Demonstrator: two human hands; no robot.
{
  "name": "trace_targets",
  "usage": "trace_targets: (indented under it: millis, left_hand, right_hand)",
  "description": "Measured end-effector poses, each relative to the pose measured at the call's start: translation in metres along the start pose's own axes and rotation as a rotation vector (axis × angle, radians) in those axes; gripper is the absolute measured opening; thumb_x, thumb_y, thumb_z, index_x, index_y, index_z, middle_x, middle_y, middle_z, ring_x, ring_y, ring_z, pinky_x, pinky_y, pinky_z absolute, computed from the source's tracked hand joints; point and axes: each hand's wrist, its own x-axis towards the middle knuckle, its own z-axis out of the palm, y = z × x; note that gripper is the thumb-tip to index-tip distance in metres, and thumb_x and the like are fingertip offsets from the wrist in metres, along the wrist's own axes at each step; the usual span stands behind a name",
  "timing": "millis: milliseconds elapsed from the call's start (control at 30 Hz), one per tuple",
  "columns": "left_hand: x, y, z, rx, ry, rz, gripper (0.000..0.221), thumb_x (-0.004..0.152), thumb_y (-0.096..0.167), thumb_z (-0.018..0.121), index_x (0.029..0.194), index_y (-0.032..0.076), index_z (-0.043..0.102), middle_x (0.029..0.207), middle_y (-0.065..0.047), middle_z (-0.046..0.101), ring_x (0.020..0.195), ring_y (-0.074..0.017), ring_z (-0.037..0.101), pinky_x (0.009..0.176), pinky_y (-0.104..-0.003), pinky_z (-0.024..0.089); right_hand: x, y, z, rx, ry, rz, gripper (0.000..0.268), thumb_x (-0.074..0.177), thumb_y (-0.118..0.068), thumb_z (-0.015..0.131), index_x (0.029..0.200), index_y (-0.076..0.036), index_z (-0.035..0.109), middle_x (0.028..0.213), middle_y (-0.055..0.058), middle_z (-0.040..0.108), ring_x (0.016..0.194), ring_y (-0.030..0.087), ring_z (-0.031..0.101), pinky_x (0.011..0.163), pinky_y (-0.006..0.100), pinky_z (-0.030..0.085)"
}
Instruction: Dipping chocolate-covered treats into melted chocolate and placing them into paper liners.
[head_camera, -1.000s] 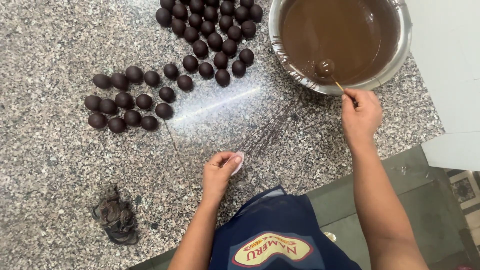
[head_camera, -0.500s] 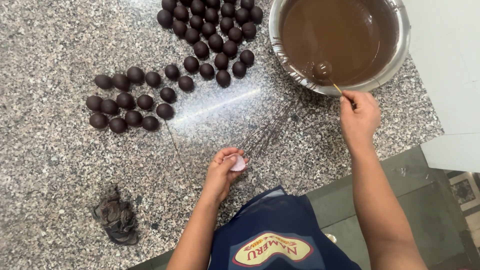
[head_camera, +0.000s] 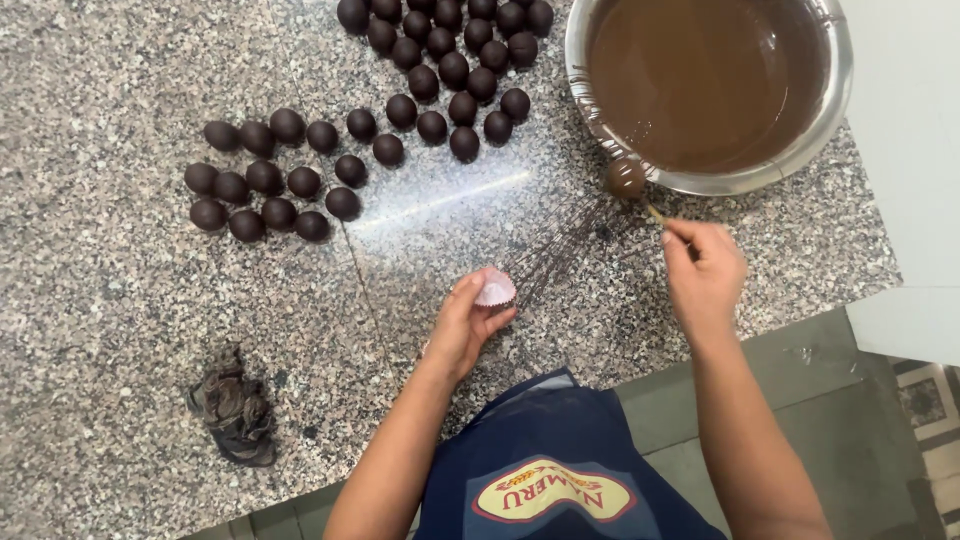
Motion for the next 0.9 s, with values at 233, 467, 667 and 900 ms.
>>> trace_targets:
  millis: [233,467,667,900]
  left_hand:
    - [0.004,0.006,0.017,0.038,0.016,-0.002,0.059,0.102,0.052,0.045,0.136,0.005,0.055,0.13,-0.013,0.063,0.122,-0.0259,0.061,0.1,-0.043,0.057]
    - [0.0,0.005,0.027,0.071,-0.062,0.078,0.063,0.103,0.055,0.04,0.137,0.005,0.053,0.131,-0.013,0.063,0.122,-0.0239,0.061,0.101,-0.041,0.056]
    - [-0.001,0.001,0.025,0.008,-0.104,0.101,0.058,0.106,0.052,0.041,0.136,0.004,0.053,0.128,-0.012,0.063,0.118,-0.0225,0.062,0.101,-0.042,0.056]
    - [-0.006,0.006,0.03,-0.02,-0.088,0.116,0.059,0.106,0.051,0.039,0.136,0.002,0.053,0.126,-0.015,0.064,0.115,-0.0236,0.065,0.101,-0.042,0.056]
  right_hand:
    - [-0.042,-0.04,0.017,0.133,-0.201,0.046,0.013,0.094,-0.006,0.073,0.107,-0.003,0.076,0.093,0.007,0.07,0.08,0.016,0.062,0.069,0.028,0.05]
    - [-0.064,-0.066,0.029,0.217,-0.308,0.095,0.014,0.092,-0.006,0.072,0.105,-0.002,0.075,0.092,0.007,0.07,0.08,0.015,0.065,0.069,0.027,0.051]
    - [-0.072,-0.07,0.034,0.201,-0.314,-0.061,0.013,0.091,-0.004,0.072,0.103,-0.002,0.075,0.095,0.009,0.071,0.084,0.019,0.068,0.072,0.03,0.053]
    - [-0.076,-0.076,0.034,0.168,-0.318,-0.038,0.013,0.089,-0.005,0.073,0.102,-0.004,0.076,0.093,0.008,0.072,0.083,0.02,0.069,0.071,0.03,0.054]
